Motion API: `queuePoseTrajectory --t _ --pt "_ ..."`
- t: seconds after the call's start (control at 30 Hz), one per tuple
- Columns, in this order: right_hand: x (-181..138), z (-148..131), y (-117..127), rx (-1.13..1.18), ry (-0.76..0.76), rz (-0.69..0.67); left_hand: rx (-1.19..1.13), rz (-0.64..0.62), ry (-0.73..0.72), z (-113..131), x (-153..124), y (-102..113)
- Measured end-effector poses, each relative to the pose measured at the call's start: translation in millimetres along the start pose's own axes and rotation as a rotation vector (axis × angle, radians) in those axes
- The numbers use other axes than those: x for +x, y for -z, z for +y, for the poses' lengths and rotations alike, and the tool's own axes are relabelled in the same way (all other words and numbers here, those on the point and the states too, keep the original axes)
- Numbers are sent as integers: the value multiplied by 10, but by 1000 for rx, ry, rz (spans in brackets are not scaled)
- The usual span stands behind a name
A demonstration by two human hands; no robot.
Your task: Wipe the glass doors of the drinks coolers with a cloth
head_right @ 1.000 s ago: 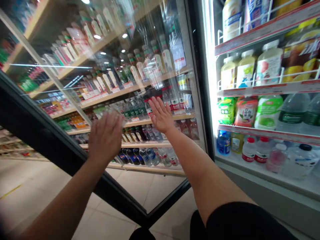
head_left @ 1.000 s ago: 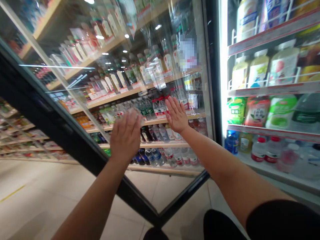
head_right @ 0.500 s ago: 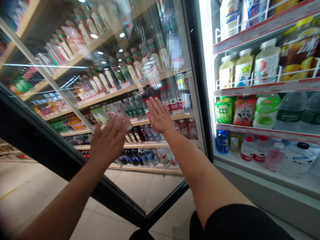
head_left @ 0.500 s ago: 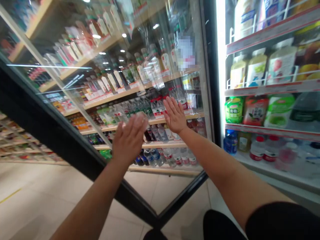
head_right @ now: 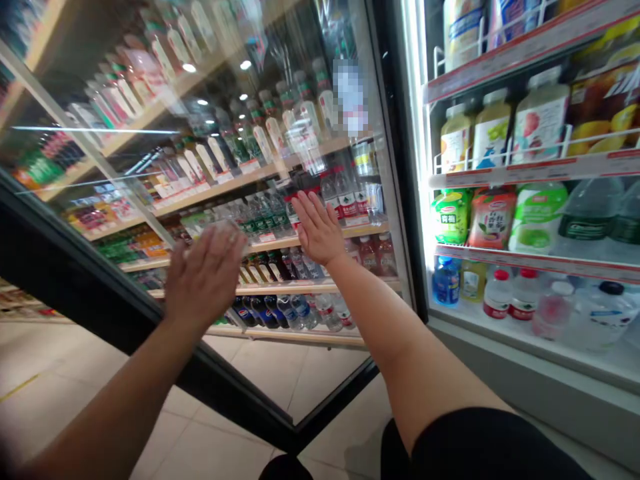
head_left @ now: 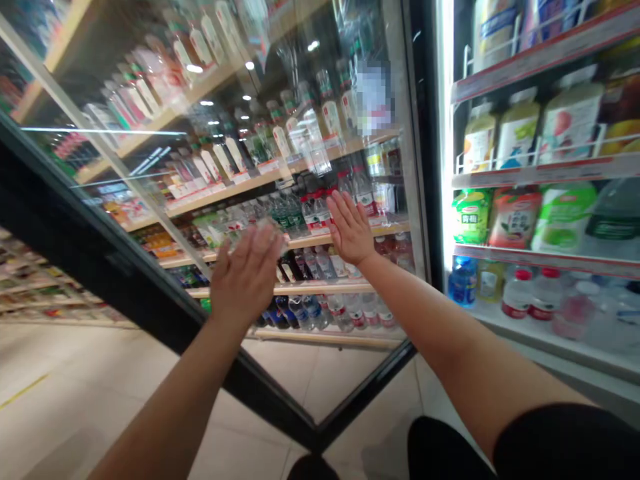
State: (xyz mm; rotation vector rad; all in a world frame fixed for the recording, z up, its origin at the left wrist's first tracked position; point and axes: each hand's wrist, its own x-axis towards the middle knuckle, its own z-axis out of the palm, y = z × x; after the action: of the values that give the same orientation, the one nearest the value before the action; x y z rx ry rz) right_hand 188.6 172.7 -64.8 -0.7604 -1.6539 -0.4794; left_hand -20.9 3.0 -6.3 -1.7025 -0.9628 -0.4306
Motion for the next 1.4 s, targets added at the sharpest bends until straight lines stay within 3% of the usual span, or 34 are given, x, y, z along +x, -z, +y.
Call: queuePoseTrajectory --t 0.1,0.2,0.27,0.37,0.43,0.5,0.6,0.7,0.77,0.87,0.93,1.03,1.2,1.4 --pt "-10 5 -14 2 8 32 37 63 251 -374 327 234" --pt "-18 12 -28 -13 28 69 56 113 384 -377 392 217" --pt "-19 13 -32 -14 28 68 62 130 296 -135 230 47" --pt "-18 8 -29 -7 12 48 25 7 -84 237 -62 -209" --pt "-18 3 -23 -6 9 44 25 -32 -193 269 -111 -238" --pt "-19 1 -19 -7 12 46 33 -5 -109 97 -9 -136" --pt "-19 3 -18 -6 14 47 6 73 175 -257 247 82" --pt "-17 9 -19 -2 10 29 -8 133 351 -306 324 118" --pt "-15 11 -19 1 9 19 5 114 268 -132 236 17" --pt "-14 12 -23 1 8 24 -48 5 -11 180 69 -159" --pt "-16 11 -25 1 3 32 -81 -36 -91 273 45 -209" --pt "-19 7 -21 2 2 43 -57 -1 -17 218 171 -174" --pt "-19 -4 -1 -1 6 44 -65 110 229 130 443 -138" --pt "-29 30 21 39 12 42 -193 82 249 479 532 -390"
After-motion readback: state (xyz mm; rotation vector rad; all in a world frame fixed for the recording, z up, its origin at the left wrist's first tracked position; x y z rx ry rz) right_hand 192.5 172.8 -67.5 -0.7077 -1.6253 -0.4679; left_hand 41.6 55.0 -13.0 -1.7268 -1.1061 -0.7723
